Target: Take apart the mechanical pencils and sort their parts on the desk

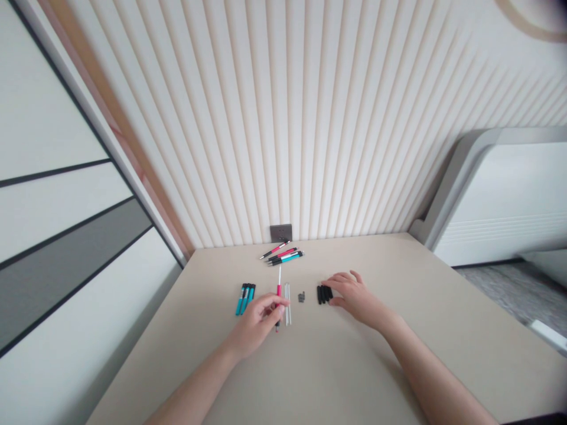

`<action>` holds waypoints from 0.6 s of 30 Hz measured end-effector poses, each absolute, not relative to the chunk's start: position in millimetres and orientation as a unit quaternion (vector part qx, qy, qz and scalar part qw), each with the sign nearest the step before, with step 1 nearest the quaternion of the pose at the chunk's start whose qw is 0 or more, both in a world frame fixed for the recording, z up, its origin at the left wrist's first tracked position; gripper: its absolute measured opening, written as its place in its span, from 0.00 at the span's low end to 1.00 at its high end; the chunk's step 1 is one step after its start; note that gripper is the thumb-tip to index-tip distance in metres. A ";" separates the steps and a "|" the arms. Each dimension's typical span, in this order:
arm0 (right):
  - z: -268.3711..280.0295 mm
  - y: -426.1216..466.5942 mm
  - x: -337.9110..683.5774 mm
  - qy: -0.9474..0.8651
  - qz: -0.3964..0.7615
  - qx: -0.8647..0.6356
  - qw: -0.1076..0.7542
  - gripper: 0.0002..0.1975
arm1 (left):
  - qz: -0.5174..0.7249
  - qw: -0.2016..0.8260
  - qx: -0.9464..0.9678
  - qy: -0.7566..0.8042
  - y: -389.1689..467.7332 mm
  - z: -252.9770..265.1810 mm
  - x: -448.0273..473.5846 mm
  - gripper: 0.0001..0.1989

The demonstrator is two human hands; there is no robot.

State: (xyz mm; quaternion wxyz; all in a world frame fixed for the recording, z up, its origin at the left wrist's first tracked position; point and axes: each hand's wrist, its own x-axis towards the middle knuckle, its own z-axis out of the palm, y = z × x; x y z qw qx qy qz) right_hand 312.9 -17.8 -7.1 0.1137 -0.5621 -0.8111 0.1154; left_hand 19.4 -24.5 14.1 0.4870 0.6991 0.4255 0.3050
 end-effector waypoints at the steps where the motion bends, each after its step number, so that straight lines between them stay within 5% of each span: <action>1: -7.6 -17.5 312.9 -0.811 0.115 -0.562 0.113 0.21 | 0.306 0.487 0.698 0.426 -24.7 14.9 19.6 0.18; 18: -8.8 -15.0 314.7 -0.818 0.122 -0.550 0.115 0.20 | 0.309 0.482 0.697 0.431 -25.6 17.5 19.8 0.17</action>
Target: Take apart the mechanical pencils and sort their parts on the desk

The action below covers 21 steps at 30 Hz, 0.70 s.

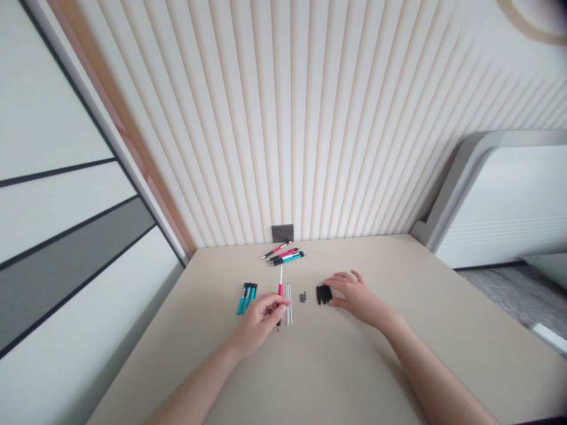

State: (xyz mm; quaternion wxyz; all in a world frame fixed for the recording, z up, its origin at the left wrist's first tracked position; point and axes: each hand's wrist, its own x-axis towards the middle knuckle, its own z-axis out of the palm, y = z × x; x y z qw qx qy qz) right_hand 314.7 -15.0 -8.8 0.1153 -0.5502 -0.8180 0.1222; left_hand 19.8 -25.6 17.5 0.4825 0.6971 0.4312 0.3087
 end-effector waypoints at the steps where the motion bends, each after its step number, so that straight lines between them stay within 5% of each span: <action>1: -8.7 -15.1 314.7 -0.817 0.123 -0.552 0.115 0.21 | 0.309 0.483 0.696 0.431 -25.6 17.7 19.9 0.17; 21: 2.6 -21.0 301.6 -0.827 0.131 -0.531 0.134 0.19 | 0.305 0.481 0.704 0.423 -24.8 15.4 18.7 0.16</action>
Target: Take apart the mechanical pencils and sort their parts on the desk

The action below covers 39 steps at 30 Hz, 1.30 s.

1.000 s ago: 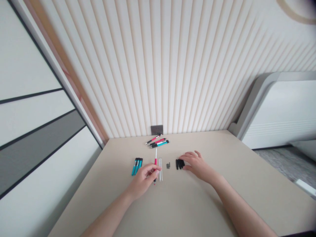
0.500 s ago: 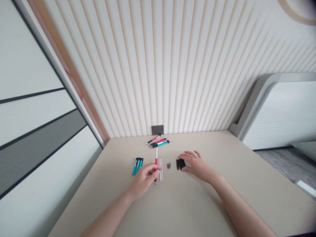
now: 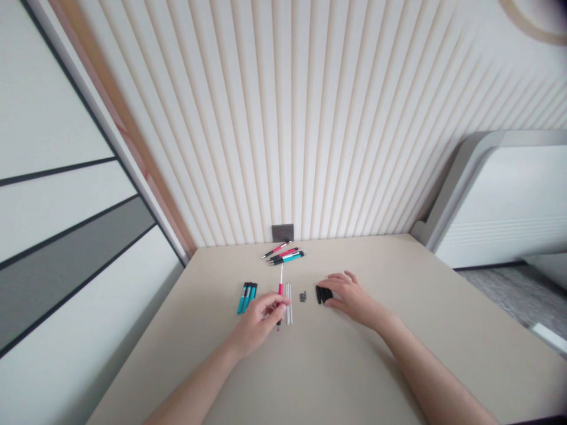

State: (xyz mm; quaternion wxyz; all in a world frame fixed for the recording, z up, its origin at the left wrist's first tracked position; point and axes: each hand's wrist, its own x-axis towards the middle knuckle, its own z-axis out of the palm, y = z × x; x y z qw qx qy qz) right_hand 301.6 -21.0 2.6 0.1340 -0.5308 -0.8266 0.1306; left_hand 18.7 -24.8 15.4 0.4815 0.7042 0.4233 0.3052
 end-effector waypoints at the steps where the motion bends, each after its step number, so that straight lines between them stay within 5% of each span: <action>1: 2.8 -20.9 301.6 -0.827 0.131 -0.530 0.133 0.19 | 0.304 0.481 0.705 0.424 -24.8 15.6 18.6 0.16; 11: 0.8 -19.8 300.1 -0.827 0.139 -0.524 0.147 0.18 | 0.306 0.471 0.711 0.423 -25.3 16.1 18.5 0.15; 18: -1.1 -19.3 307.1 -0.815 0.125 -0.549 0.138 0.29 | 0.302 0.478 0.709 0.423 -24.1 14.5 17.5 0.15; 28: -8.8 -18.6 312.7 -0.818 0.095 -0.547 0.147 0.23 | 0.293 0.491 0.707 0.418 -23.7 9.9 17.9 0.14; 39: 0.8 -40.4 247.4 -0.868 0.077 -0.386 0.304 0.19 | 0.228 0.549 0.723 0.351 -33.8 2.5 25.0 0.15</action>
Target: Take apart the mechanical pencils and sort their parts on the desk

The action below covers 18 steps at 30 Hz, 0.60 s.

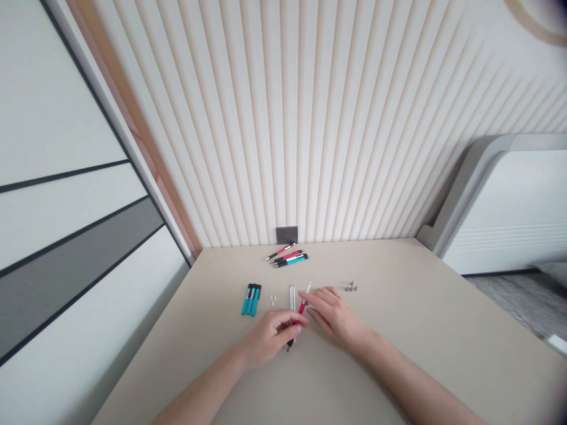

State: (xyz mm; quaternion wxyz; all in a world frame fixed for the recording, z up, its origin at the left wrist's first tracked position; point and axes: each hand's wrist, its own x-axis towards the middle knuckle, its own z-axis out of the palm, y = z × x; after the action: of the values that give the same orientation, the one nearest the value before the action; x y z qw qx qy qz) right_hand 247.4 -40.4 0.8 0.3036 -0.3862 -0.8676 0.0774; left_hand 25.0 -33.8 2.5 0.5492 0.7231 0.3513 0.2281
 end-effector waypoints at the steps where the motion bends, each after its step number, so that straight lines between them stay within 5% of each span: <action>1: -1.7 -41.5 242.2 -0.870 0.081 -0.376 0.308 0.19 | 0.218 0.553 0.727 0.343 -34.7 1.9 25.2 0.15; 12: -5.5 -33.8 258.5 -0.678 0.172 -0.498 0.512 0.18 | 0.304 0.551 0.690 0.358 -34.1 -5.0 26.1 0.20; 18: -12.5 -39.4 237.4 -0.743 0.212 -0.484 0.412 0.18 | 0.426 0.464 0.649 0.427 -22.6 1.9 20.0 0.21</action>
State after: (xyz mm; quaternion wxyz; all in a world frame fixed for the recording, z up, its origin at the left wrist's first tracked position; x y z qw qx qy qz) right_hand 237.4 -39.4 -12.5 0.4116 -0.4840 -0.7427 0.2116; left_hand 20.0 -22.6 1.9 0.4639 0.6490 0.4272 0.4255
